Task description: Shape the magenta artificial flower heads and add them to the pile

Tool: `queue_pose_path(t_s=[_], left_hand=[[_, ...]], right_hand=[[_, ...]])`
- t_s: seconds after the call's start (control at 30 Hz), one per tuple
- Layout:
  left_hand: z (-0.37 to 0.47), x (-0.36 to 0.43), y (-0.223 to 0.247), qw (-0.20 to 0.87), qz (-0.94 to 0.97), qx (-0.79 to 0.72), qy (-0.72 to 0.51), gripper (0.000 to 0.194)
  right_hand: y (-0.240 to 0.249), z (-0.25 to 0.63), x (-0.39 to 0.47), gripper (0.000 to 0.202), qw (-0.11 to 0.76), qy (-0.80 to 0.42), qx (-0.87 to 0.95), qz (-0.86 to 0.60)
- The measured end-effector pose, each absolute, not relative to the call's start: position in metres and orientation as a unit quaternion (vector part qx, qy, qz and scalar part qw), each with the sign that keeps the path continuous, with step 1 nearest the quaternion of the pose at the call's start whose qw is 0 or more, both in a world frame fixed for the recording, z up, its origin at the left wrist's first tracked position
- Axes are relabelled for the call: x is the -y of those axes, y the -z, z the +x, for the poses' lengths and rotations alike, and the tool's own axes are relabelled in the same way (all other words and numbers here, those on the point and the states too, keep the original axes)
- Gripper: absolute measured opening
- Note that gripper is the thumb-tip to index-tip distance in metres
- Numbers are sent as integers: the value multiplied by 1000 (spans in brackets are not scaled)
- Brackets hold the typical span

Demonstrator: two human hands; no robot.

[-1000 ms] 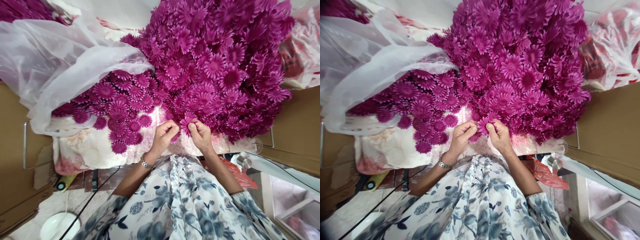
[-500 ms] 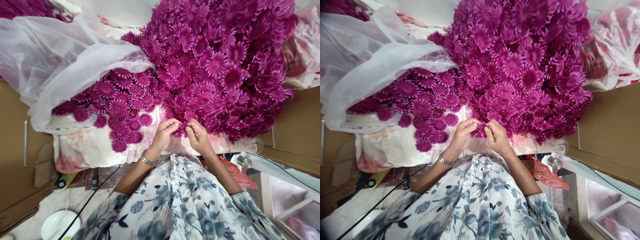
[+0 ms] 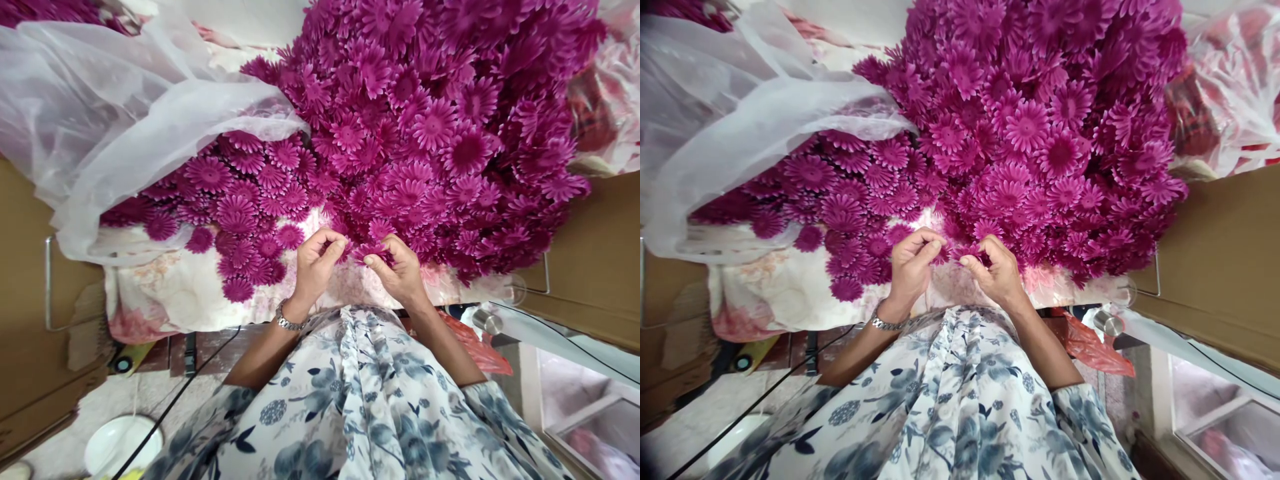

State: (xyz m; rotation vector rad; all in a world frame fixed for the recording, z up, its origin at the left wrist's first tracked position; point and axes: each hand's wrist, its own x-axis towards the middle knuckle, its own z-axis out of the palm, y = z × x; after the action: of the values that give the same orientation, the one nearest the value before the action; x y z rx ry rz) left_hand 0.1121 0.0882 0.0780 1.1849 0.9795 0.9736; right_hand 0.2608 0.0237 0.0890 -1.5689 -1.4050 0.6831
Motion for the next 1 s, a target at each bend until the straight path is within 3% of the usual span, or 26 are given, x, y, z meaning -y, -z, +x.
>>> queue_pose_path(t_s=[0.23,0.37,0.5,0.73,1.0], left_hand=[[105,-89,-93,515,724,-300,-346,11],[112,-86,-88,513,745,-276,-327,1],[115,-84,-84,544,712,-292,-335,8],[111,-86,-82,569,625,-372,-383,11],[110,-86,-74,602,569,-377,-413,11]], right_hand=[[-92,258,-27,32,467,-346,482,-656],[-92,259,-27,39,465,-405,437,-655],[-87,257,-26,38,497,-466,386,-622],[-83,259,-24,28,621,-375,257,-638],[-98,269,-21,11,505,-330,430,-672]])
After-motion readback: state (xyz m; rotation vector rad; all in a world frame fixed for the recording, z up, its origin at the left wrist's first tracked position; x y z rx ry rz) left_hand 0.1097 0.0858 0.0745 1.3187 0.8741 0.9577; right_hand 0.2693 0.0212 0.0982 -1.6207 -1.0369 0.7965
